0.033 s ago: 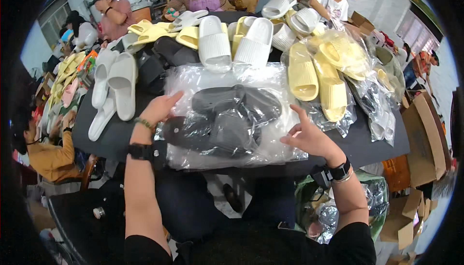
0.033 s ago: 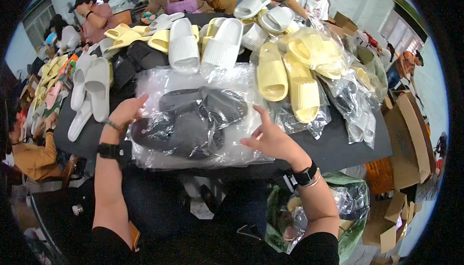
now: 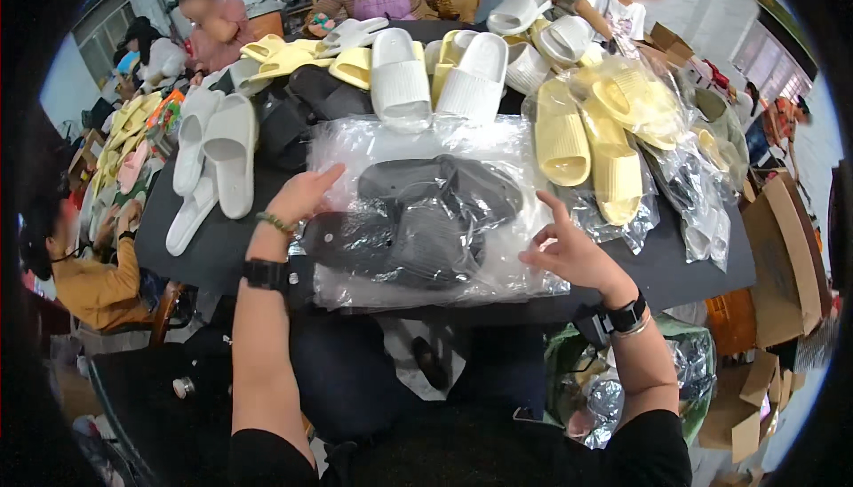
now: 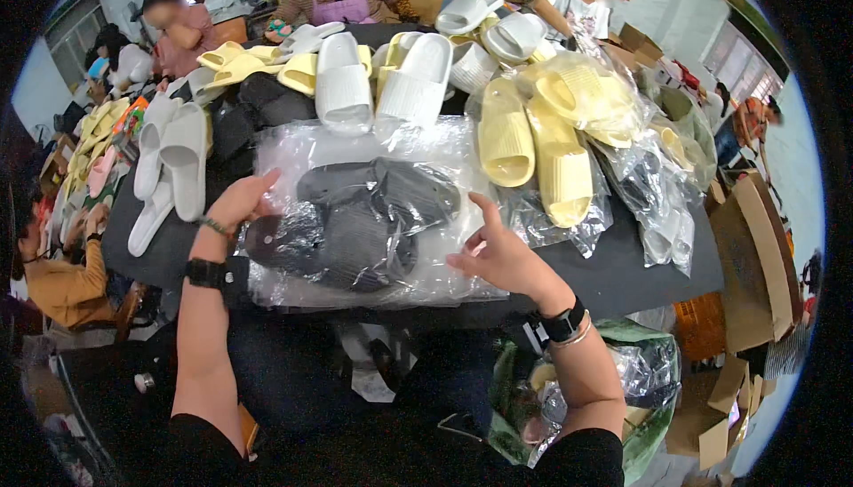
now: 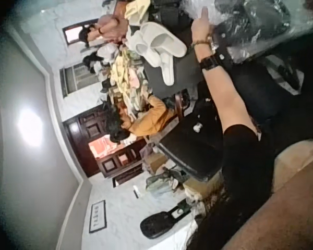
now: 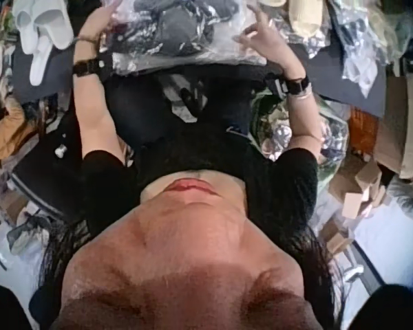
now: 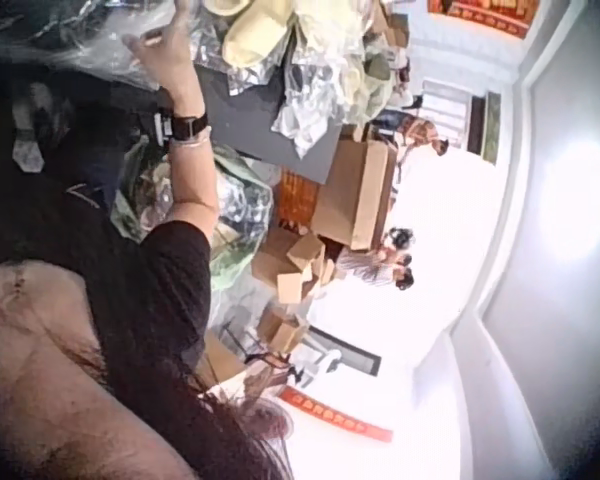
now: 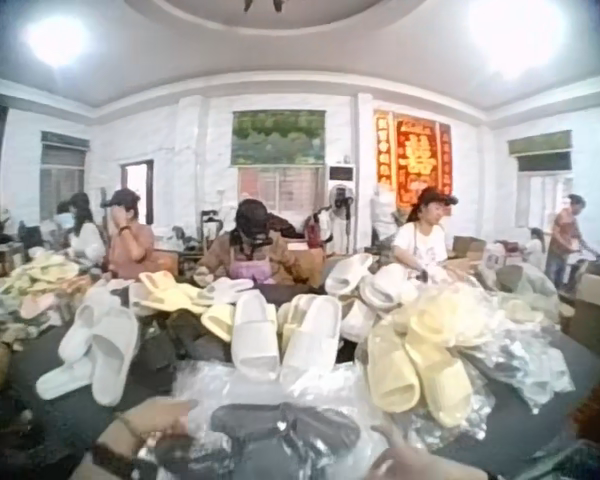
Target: Packaging slippers into plastic bags and placing them into a larger transport bag.
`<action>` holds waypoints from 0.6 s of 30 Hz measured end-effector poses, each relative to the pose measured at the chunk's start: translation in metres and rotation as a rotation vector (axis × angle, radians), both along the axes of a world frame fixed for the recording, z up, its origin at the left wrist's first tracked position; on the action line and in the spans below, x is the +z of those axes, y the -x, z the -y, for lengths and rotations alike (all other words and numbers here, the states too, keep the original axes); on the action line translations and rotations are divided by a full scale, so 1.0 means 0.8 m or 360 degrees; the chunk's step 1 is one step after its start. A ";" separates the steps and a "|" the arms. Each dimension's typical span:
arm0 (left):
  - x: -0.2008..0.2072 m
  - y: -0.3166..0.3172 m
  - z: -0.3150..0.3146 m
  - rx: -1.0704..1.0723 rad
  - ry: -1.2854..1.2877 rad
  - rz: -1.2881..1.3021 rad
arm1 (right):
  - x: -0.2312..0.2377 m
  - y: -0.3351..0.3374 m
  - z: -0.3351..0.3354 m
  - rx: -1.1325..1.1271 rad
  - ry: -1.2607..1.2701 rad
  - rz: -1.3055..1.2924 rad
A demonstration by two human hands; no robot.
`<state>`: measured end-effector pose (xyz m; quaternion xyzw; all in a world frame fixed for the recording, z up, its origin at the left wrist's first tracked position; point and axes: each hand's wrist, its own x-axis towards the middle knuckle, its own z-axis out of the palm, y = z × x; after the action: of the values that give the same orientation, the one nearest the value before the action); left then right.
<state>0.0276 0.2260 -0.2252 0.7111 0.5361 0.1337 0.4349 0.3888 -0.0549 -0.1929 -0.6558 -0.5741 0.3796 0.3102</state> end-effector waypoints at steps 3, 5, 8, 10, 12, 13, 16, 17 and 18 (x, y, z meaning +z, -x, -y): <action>-0.003 -0.026 0.018 0.0198 0.0300 0.0603 | -0.002 0.008 -0.004 -0.0055 0.0077 -0.0037; -0.013 -0.029 0.003 0.0337 0.0453 0.0977 | -0.001 0.008 -0.005 -0.0091 0.0031 -0.0087; -0.020 -0.015 -0.021 0.0445 0.0283 0.1506 | -0.001 0.006 -0.017 -0.0084 -0.0317 0.0140; 0.009 -0.013 -0.026 0.0540 -0.0003 0.1641 | 0.006 0.011 -0.024 -0.0152 -0.0332 -0.0093; 0.036 -0.018 -0.025 0.0434 -0.0317 0.1857 | 0.007 0.012 -0.030 -0.0223 -0.0563 0.0169; 0.045 -0.020 -0.025 0.0334 -0.0476 0.1873 | -0.001 0.011 -0.032 -0.0236 -0.0621 0.0255; 0.051 -0.024 -0.009 0.0379 -0.0556 0.1720 | -0.031 0.008 -0.030 -0.0156 -0.0721 0.0457; 0.039 -0.015 -0.013 0.0362 -0.0414 0.1612 | -0.042 0.004 -0.026 -0.0159 -0.0542 0.0448; 0.035 -0.016 -0.006 0.0361 -0.0405 0.1618 | -0.041 0.003 -0.020 -0.0163 -0.0536 0.0456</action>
<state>0.0406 0.2312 -0.1974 0.5413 0.3108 0.5712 0.5330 0.3866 -0.0387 -0.2256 -0.6703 -0.6335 0.1653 0.3495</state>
